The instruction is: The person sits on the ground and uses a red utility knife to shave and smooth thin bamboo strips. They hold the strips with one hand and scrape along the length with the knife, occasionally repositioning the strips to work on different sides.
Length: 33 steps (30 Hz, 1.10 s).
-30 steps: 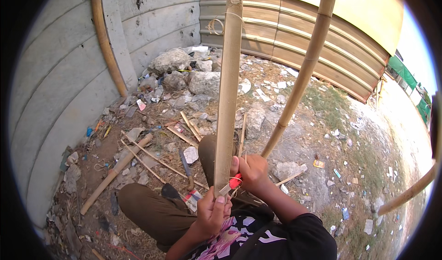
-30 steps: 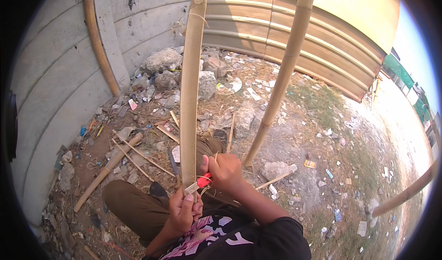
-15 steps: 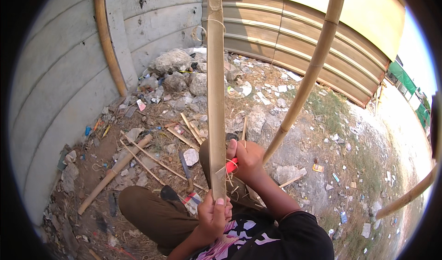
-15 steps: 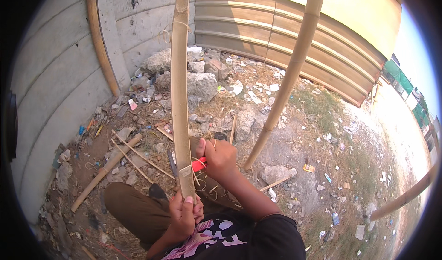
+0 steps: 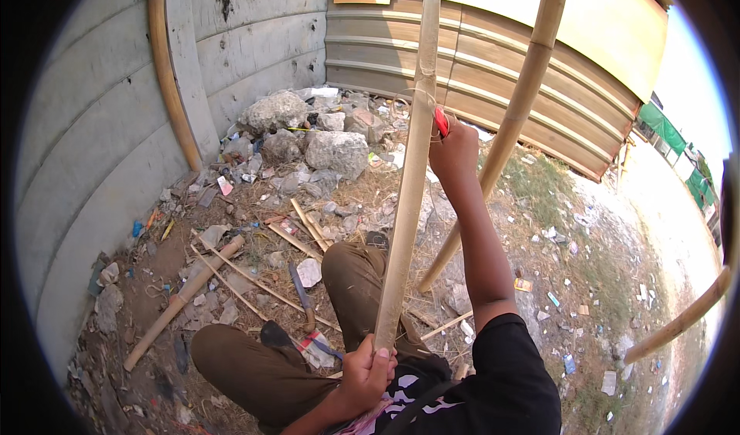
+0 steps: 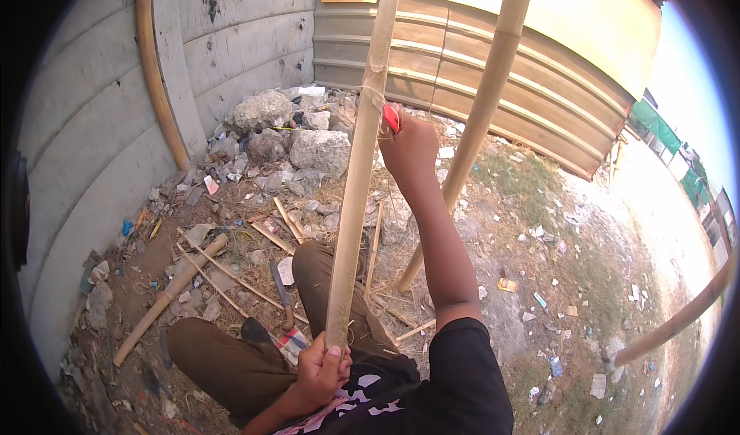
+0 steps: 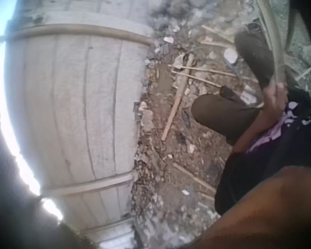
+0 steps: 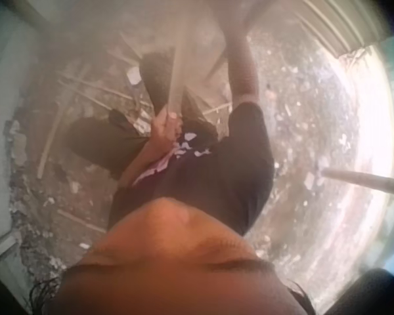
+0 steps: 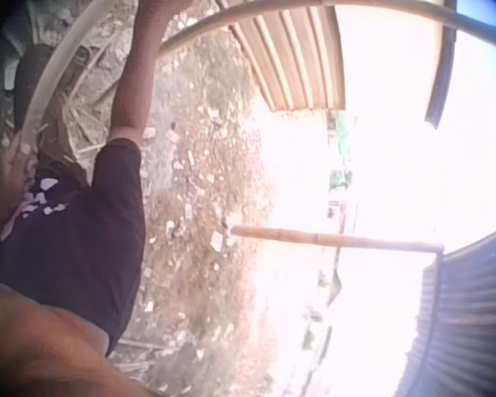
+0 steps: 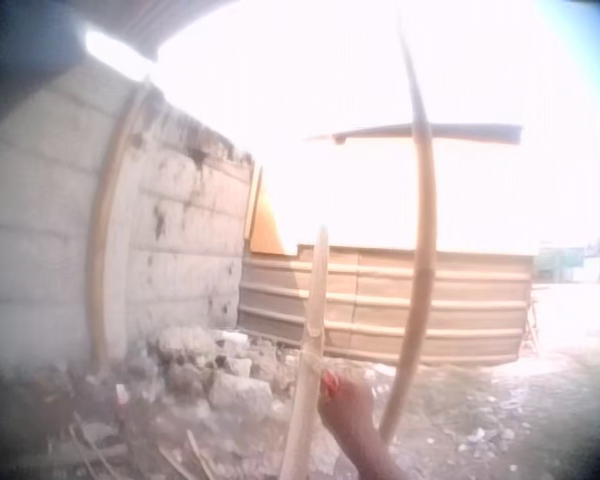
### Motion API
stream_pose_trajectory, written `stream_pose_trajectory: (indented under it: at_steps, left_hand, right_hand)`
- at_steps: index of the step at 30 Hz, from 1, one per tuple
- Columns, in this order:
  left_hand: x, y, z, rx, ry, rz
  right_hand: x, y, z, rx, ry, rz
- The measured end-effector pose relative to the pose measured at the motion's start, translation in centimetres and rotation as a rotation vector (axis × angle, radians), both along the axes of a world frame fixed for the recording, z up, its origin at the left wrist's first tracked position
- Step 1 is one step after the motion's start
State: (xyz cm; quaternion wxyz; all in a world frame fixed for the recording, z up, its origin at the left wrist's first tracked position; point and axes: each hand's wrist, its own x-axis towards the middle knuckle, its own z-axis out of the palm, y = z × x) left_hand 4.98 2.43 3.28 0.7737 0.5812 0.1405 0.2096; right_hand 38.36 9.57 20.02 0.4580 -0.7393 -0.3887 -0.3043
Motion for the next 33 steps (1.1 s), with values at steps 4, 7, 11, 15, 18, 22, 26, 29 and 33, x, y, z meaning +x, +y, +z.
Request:
stream_pose_trajectory:
  at_steps: [4, 7, 11, 15, 18, 22, 26, 29, 33]
  left_hand:
    - [0.2, 0.2, 0.4, -0.054, -0.034, 0.023]
    - [0.0, 1.0, 1.4, -0.139, -0.012, 0.032]
    - [-0.2, 1.1, 2.3, -0.281, 0.000, 0.025]
    - [-0.2, 1.5, 2.0, -0.216, 0.005, 0.007]
    - [-0.4, 1.5, 2.0, -0.274, -0.004, -0.082]
    - [-0.4, 0.8, 1.3, -0.346, -0.005, -0.188]
    - [-0.3, 0.7, 1.4, -0.374, -0.027, -0.250]
    - [-0.4, 0.4, 1.8, -0.368, -0.022, -0.256]
    - [-0.3, 0.3, 1.4, -0.341, -0.024, -0.252]
  right_hand:
    - [-1.8, -1.4, -3.0, -0.035, -0.168, 0.151]
    - [-6.3, -3.3, -7.1, -0.114, -0.210, 0.257]
    - [-11.3, -6.2, -12.0, -0.109, -0.141, 0.449]
    - [-12.5, -6.8, -13.9, -0.058, -0.121, 0.495]
    - [-11.7, -6.2, -13.4, -0.009, -0.117, 0.425]
    - [-9.6, -5.1, -10.8, 0.036, -0.078, 0.308]
    - [-7.2, -4.4, -8.4, 0.081, -0.134, 0.271]
    - [-5.4, -3.8, -6.0, 0.046, -0.216, 0.219]
    - [-2.3, -2.4, -2.4, 0.020, -0.280, 0.128]
